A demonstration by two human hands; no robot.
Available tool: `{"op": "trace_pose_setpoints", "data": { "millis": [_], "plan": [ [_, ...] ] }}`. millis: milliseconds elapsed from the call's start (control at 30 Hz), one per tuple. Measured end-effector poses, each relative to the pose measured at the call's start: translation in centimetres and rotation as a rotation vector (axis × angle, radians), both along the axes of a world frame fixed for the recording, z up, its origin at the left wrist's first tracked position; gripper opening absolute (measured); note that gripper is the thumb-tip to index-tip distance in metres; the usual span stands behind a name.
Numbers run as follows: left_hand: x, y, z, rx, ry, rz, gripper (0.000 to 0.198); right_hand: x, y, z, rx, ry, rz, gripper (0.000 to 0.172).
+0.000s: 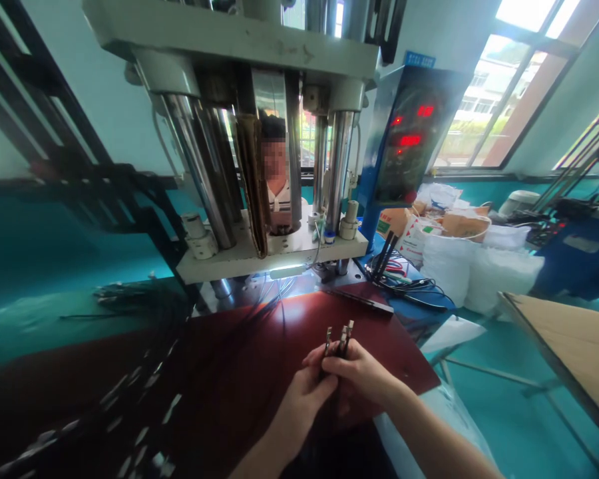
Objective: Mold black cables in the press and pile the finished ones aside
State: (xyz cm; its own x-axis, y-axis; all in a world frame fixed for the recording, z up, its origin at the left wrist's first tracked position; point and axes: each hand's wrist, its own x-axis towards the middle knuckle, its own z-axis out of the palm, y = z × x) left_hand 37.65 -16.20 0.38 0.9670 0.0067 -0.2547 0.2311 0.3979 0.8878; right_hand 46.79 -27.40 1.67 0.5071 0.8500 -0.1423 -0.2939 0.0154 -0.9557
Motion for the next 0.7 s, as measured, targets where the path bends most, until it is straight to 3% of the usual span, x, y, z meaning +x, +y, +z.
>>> {"op": "trace_pose_setpoints", "data": {
  "millis": [133,200,267,400,467,700],
  "plan": [
    [1.2,-0.2,-0.2,0.04,-0.047,-0.036,0.028,1.7,-0.2,2.4,0.239,0.019,-0.089,0.046],
    [1.5,-0.4,-0.6,0.01,-0.029,-0.044,0.025,2.9,-0.3,3.9,0.274,-0.048,-0.133,0.042],
    [1.7,-0.6,-0.9,-0.014,-0.013,-0.044,0.025,3.9,-0.2,5.1,0.133,-0.201,-0.088,0.036],
    [2.0,-0.5,-1.2,-0.063,0.007,-0.024,0.024,4.8,0.0,6.1,-0.187,-0.58,0.191,0.038],
    [2.1,-0.2,-1.2,-0.073,0.008,-0.007,0.024,5.0,-0.1,6.2,-0.222,-0.662,0.27,0.04],
    [2.9,-0.2,-0.6,-0.035,-0.005,-0.012,0.026,5.7,-0.2,6.4,-0.207,-0.672,0.341,0.045]
  ]
}}
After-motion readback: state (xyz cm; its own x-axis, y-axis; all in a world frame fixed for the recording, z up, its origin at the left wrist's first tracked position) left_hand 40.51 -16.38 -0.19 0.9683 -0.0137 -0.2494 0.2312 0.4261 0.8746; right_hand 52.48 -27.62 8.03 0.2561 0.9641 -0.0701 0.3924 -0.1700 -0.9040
